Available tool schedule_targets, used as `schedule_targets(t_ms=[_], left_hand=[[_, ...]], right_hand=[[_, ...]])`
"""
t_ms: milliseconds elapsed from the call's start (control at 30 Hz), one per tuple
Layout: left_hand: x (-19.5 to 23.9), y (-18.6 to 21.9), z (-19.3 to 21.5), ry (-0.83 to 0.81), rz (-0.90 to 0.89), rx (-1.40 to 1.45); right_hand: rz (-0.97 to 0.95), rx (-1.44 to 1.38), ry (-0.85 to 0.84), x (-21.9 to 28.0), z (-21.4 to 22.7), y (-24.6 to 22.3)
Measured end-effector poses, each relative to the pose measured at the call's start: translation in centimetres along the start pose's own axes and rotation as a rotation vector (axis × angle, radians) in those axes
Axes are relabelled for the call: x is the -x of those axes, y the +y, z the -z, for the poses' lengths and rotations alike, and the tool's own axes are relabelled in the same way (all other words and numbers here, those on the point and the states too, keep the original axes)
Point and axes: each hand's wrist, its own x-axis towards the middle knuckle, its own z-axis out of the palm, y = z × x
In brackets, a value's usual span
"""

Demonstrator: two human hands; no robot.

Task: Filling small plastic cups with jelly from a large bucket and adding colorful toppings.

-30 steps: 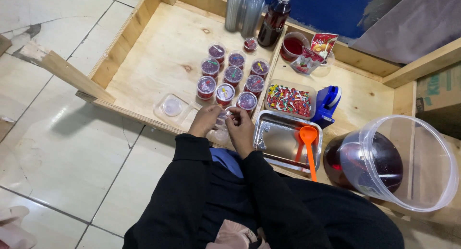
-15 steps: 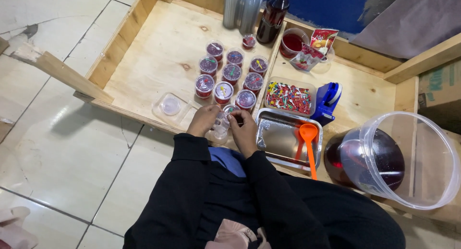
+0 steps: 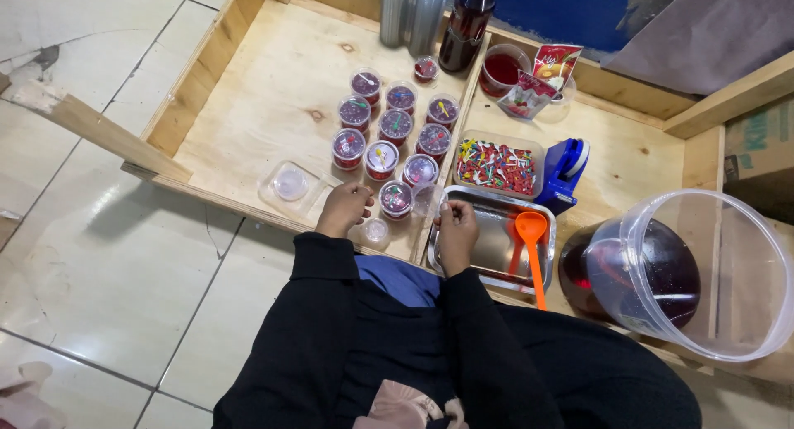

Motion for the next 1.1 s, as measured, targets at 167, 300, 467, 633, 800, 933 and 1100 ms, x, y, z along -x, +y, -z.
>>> schedule_targets(t_ms=[167,300,467,633,800,933,1100], left_hand=[[0.7,1.2,0.1,0.032,-0.097,-0.081],[3.7,4.0,-0.2,0.058,-0.19,-0.226],[4.7,5.5,-3.0,0.059,-0.3,-0.29],[5.3,6.4,-7.2,0.04,-0.437,-0.318],[4.8,6.6,-9.0,-0.006,-0.496,-0.347],[5.1,6.7,-9.7,-0.041,-0.537,-0.293],[5.4,6.8,-11.3,-0.047,-0.548,-0.259]], right_hand=[[-0.02,0.0,0.069,-0.5,1.9,-0.2],[-0.036,-0.04,0.08,-0.9,2.9,0.2],[-0.058,-0.04,0.1,-0.8,3.8,-0.2],[-0.069,-0.067,0.095,-1.0,4.2,-0.8],[-0.078,-0.052,0.081,-0.1,4.6,-3.1],[-0.073,-0.025,0.073,-0.7,5.2,-3.7],[-0.086,0.126,0.056,-2.5,7.2,-3.7]])
